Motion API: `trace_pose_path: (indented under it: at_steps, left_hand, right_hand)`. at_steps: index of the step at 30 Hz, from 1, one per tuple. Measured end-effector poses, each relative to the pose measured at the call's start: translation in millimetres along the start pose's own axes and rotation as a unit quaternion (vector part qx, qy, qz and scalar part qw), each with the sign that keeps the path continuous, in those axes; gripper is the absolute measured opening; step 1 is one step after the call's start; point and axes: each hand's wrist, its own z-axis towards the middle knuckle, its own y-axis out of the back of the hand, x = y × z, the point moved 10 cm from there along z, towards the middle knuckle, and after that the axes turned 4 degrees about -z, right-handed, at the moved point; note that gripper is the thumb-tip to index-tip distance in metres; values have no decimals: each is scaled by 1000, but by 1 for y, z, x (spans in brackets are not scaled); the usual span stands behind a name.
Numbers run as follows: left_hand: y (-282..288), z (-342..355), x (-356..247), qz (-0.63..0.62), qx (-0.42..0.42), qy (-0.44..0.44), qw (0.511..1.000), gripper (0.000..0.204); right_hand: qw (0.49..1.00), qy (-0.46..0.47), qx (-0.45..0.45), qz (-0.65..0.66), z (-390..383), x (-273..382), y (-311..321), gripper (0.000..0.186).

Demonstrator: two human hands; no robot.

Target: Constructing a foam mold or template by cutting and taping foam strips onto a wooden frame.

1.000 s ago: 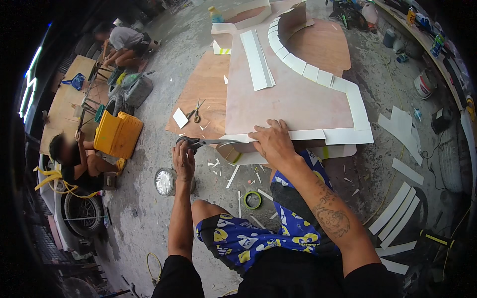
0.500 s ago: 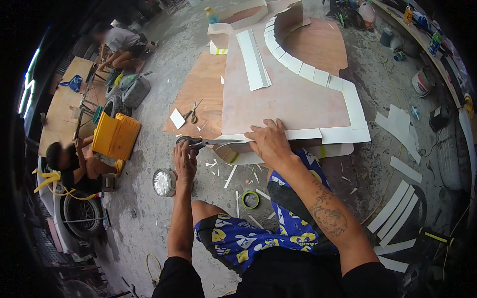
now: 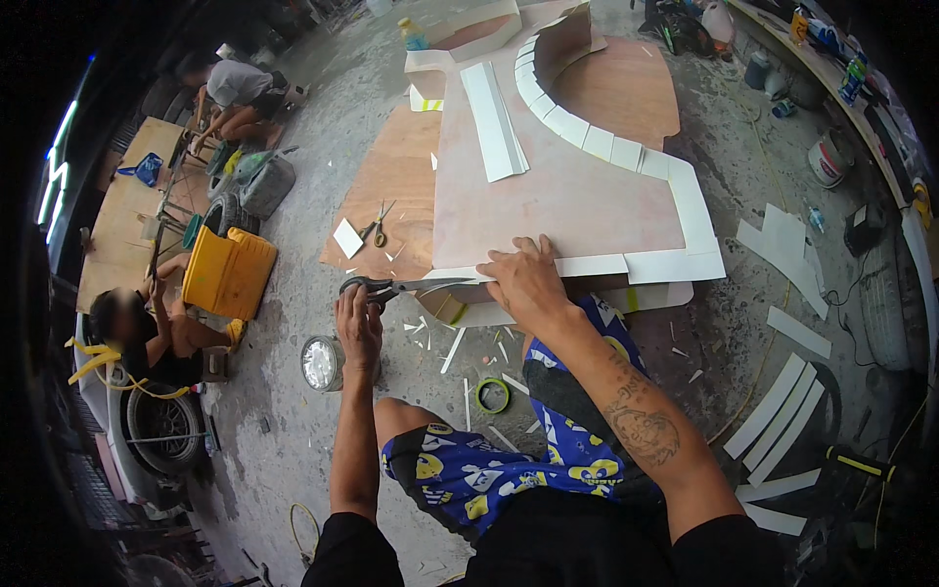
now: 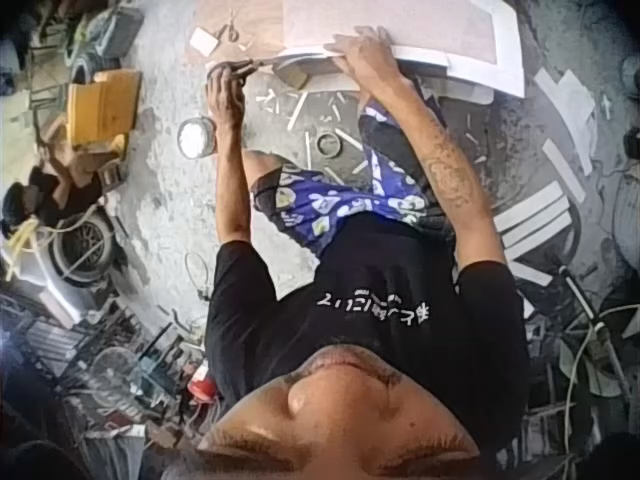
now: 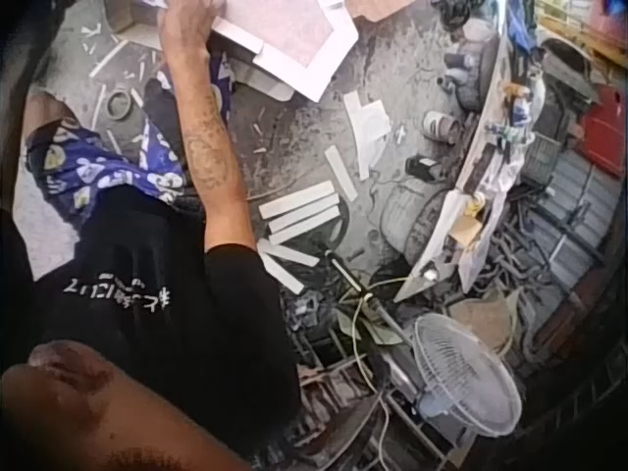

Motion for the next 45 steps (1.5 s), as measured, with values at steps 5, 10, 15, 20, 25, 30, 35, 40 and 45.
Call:
trace_pose_path:
  at_steps: [5, 10, 15, 20, 25, 30, 35, 40, 45]
  left_hand:
    - [4, -2, -2, -5, -7, -8, 1000, 39]
    - [6, -3, -3, -3, -2, -3, 1000, 38]
    - [7, -3, -7, 8, -1, 10, 1000, 37]
    - [6, -2, -11, 11, -6, 6, 1000, 39]
    - [7, -2, -13, 5, -8, 7, 1000, 39]
    - [6, -3, -16, 18, 2, 11, 1000, 36]
    - [9, -3, -16, 4, -5, 7, 1000, 35]
    - [8, -1, -19, 5, 3, 11, 1000, 36]
    - [6, -1, -15, -19, 7, 10, 1000, 35]
  right_hand:
    - [1000, -4, -6, 1, -1, -2, -4, 27]
    - [1000, -8, 0, -2, 0, -2, -2, 27]
    - [1000, -12, 7, 4, 0, -2, -4, 26]
    - [1000, -14, 7, 8, -1, -3, -4, 25]
    - [1000, -15, 15, 8, 0, -1, -2, 26]
    - [1000, -11, 6, -1, -1, -1, -1, 25]
    - [1000, -7, 1, 2, 0, 1, 1, 25]
    - [999, -22, 22, 5, 0, -5, -4, 27]
    - [1000, -19, 25, 5, 1, -3, -3, 27]
